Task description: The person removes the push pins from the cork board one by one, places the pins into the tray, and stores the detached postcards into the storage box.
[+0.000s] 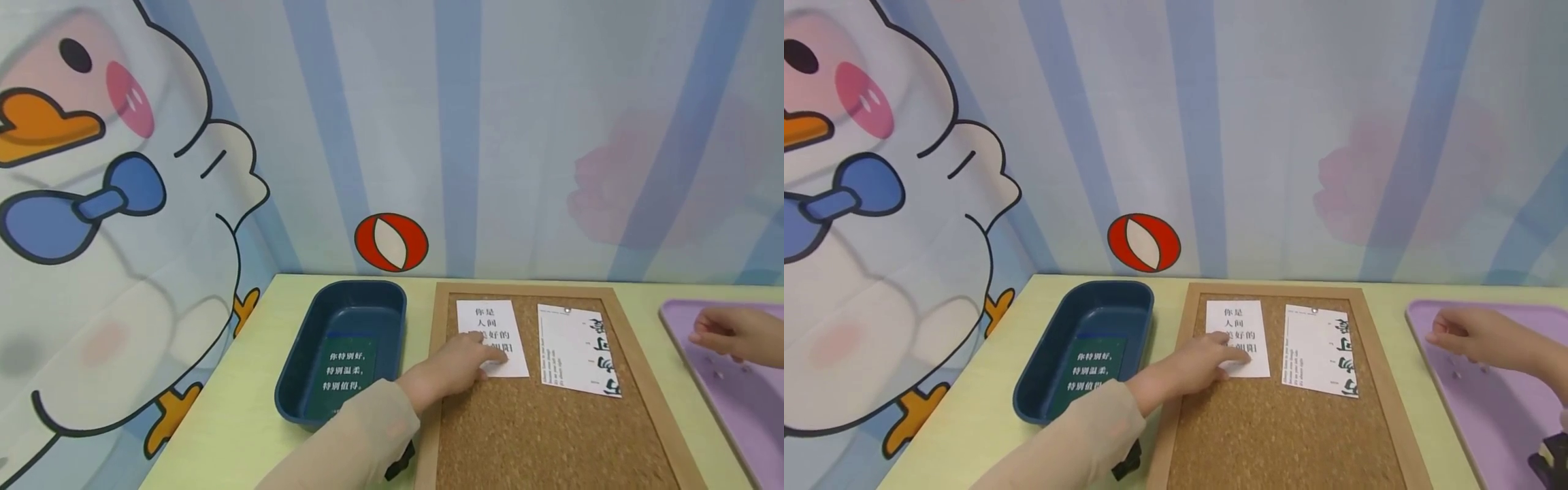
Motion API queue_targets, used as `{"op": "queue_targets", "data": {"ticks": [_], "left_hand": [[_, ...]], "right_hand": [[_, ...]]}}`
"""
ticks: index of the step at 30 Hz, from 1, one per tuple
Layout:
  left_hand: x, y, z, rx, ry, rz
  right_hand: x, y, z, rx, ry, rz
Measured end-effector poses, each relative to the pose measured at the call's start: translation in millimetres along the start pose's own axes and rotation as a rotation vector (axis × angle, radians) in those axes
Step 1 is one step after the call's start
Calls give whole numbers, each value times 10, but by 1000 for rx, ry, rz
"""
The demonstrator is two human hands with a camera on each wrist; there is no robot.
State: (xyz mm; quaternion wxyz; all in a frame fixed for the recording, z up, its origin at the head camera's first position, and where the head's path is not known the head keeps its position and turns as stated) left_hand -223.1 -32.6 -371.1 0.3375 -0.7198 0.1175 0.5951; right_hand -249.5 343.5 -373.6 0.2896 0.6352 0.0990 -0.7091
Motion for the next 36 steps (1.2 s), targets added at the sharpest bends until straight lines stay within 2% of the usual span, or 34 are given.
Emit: {"op": "queue_targets", "data": {"ticks": [3,8,11,14,17,21,26,30,33,36], "left_hand": [[-10,-8,-1,7,-18,42],[-26,-42,-5,56,-56,118],[-48,-73,-15,74,-56,153],[-114,-104,-57,70,-58,152],[-219,-110,-133,65,-73,108],[-347,-49,-262,74,-112,79],[-490,60,-435,104,-174,109],[-600,160,-576,102,-257,95],[-625,234,-657,81,-309,72],[-610,306,-735,50,-331,55]], "right_hand": [[-26,61,36,49,32,-13],[-47,143,57,48,44,14],[-57,196,68,60,52,20],[-63,252,89,85,74,25],[-79,311,122,87,71,38],[-98,397,183,70,51,68],[-126,513,251,137,98,79],[-164,602,316,163,107,101],[-186,633,356,167,104,158],[-185,652,382,168,104,230]]}}
Point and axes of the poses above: each hand's wrist, its own z-axis towards the middle knuckle, its own x-axis out of the palm, y = z × x, the point moved 3 cm from there along z, towards the middle knuckle, and after that the axes turned 10 degrees about -z, right-handed, at the moved point
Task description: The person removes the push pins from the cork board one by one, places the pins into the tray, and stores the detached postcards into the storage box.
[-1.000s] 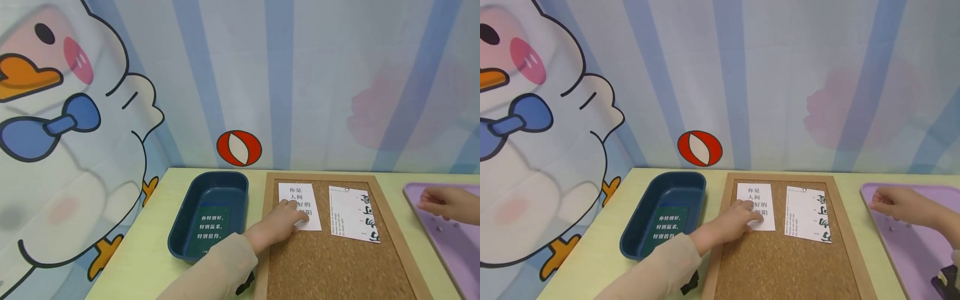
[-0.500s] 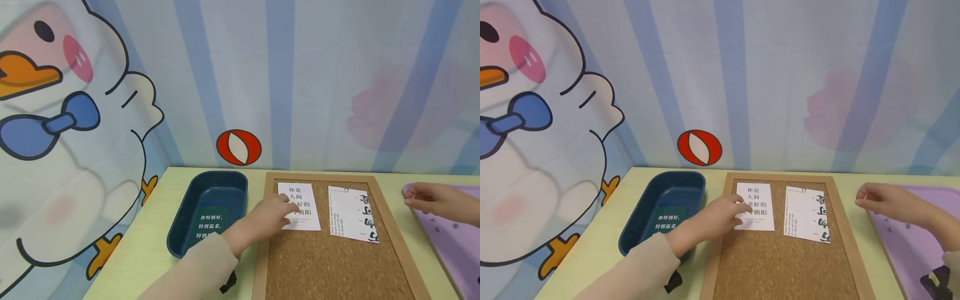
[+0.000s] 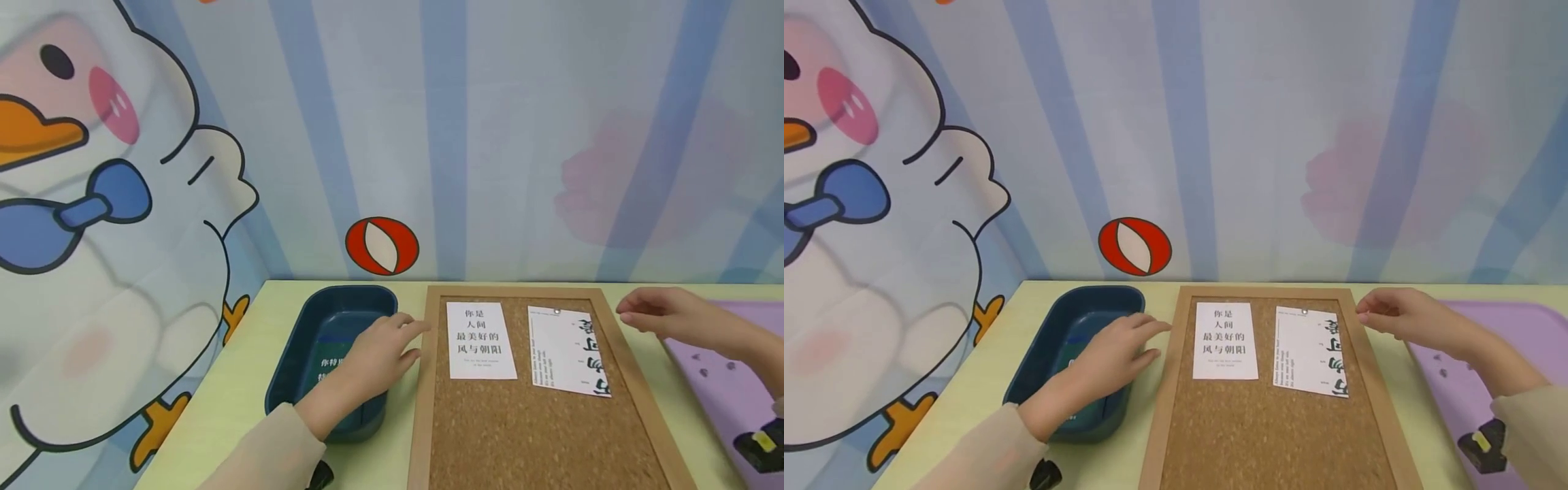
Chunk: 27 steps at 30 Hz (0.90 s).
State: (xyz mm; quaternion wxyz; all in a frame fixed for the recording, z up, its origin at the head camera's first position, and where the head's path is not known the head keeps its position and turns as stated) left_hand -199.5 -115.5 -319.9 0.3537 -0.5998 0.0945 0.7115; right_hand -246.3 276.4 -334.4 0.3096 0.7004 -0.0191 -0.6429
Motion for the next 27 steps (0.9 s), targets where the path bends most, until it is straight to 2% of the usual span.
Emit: {"op": "queue_targets", "data": {"ticks": [3,9,17,22,27], "left_hand": [[-17,71,-92,-27,-12,-13],[-123,236,-274,-31,-78,-38],[-277,436,-557,-123,-73,30],[-387,565,-731,-177,-164,63],[-486,731,-914,-286,-296,30]], "right_hand": [[27,17,30,-9,5,53],[76,79,101,-3,31,108],[179,183,260,12,98,163],[267,268,371,-8,96,184],[372,336,472,-21,136,260]]}}
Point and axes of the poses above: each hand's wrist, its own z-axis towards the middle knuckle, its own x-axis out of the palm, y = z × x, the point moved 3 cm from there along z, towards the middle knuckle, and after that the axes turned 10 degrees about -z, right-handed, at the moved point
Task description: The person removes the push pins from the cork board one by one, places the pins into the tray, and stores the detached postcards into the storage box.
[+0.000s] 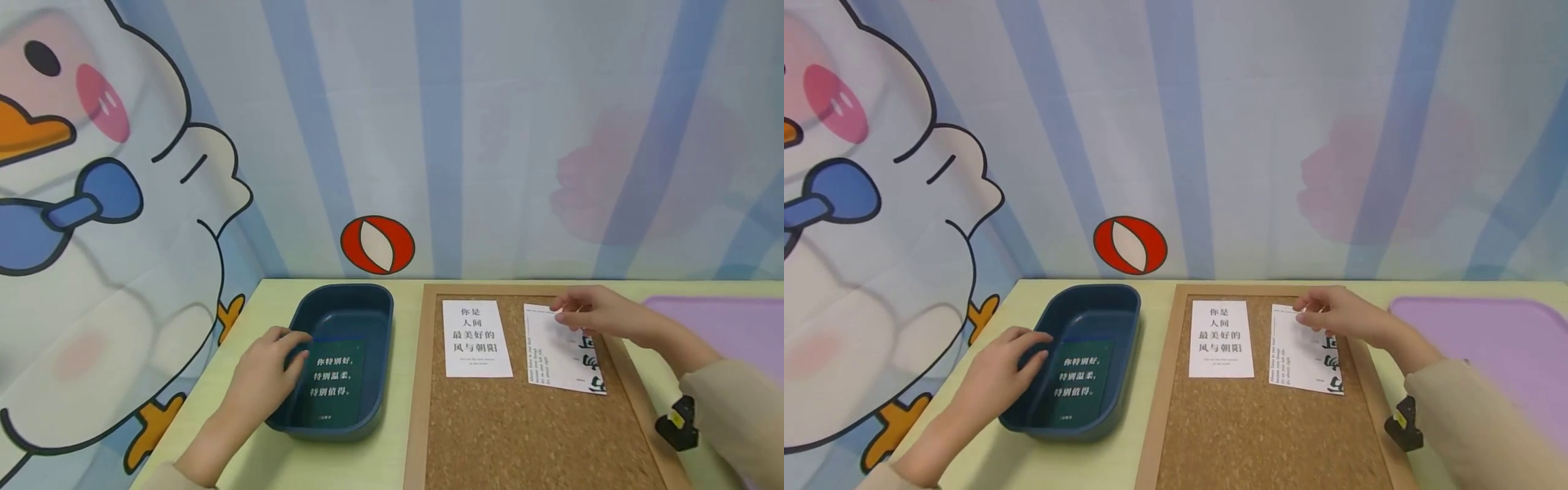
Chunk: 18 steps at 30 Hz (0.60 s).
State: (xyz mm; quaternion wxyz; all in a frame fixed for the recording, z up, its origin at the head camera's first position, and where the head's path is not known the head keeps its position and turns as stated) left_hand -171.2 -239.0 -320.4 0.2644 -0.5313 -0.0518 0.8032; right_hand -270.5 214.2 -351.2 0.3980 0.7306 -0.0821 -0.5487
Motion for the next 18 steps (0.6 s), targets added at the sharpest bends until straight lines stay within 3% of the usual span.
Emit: {"op": "queue_targets", "data": {"ticks": [3,7,18], "left_hand": [[-77,108,-35,-61,-64,-22],[-140,219,-64,-103,-84,-30],[-158,469,-176,-213,-6,-112]], "right_hand": [[56,6,59,-3,13,39],[120,9,119,4,4,55],[322,128,288,-55,32,65]]}}
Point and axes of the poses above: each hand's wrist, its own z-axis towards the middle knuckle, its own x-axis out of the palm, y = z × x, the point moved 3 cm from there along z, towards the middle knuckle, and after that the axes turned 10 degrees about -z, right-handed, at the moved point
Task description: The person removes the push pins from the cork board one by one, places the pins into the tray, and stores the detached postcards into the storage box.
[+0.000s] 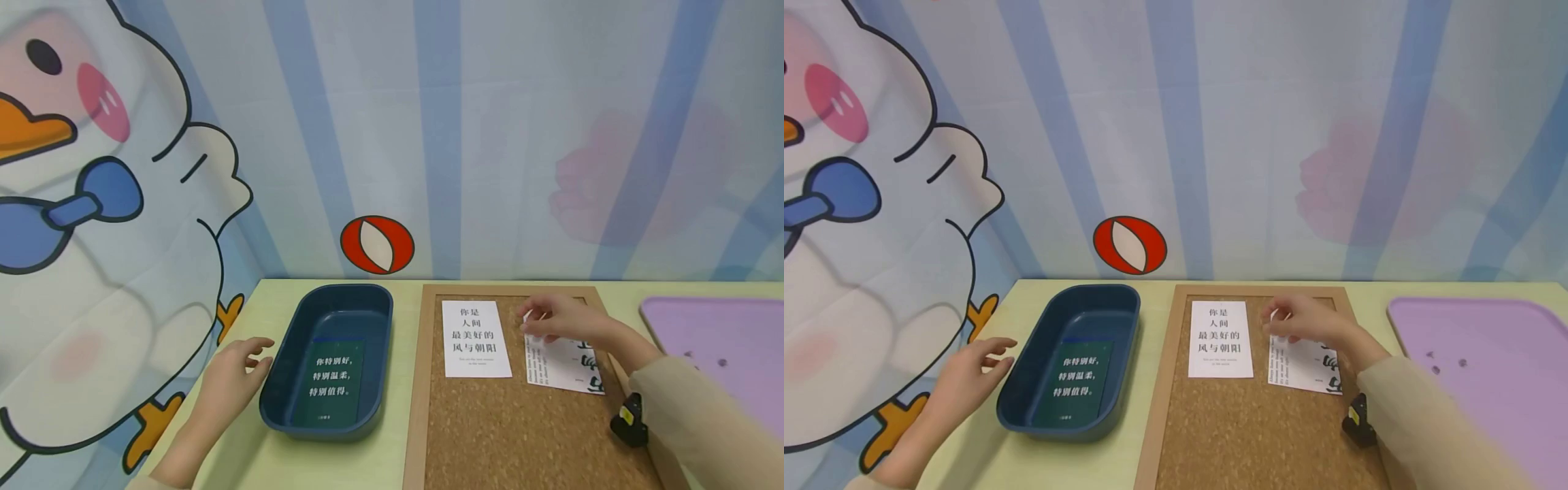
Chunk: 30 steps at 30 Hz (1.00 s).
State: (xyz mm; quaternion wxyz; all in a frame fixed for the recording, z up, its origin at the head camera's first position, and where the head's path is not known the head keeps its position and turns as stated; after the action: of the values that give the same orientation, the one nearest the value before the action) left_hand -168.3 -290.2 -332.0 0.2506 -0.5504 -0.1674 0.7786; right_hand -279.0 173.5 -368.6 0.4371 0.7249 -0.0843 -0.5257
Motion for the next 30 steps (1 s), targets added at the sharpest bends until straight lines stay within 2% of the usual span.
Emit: {"op": "queue_targets", "data": {"ticks": [4,6,11,17,24,27,30], "left_hand": [[13,60,-10,-43,40,-12],[22,86,-6,-60,49,-18],[35,137,8,-90,42,-44],[65,167,4,-126,55,-89],[107,211,12,-244,123,-202],[111,223,14,-279,143,-247],[110,229,24,-305,153,-303]], "right_hand": [[84,14,48,-34,-26,12],[118,46,75,-6,-52,18],[198,137,166,156,-112,29],[294,152,260,277,-172,14],[352,198,322,373,-195,-81],[369,236,351,403,-173,-174],[391,281,402,385,-135,-292]]}}
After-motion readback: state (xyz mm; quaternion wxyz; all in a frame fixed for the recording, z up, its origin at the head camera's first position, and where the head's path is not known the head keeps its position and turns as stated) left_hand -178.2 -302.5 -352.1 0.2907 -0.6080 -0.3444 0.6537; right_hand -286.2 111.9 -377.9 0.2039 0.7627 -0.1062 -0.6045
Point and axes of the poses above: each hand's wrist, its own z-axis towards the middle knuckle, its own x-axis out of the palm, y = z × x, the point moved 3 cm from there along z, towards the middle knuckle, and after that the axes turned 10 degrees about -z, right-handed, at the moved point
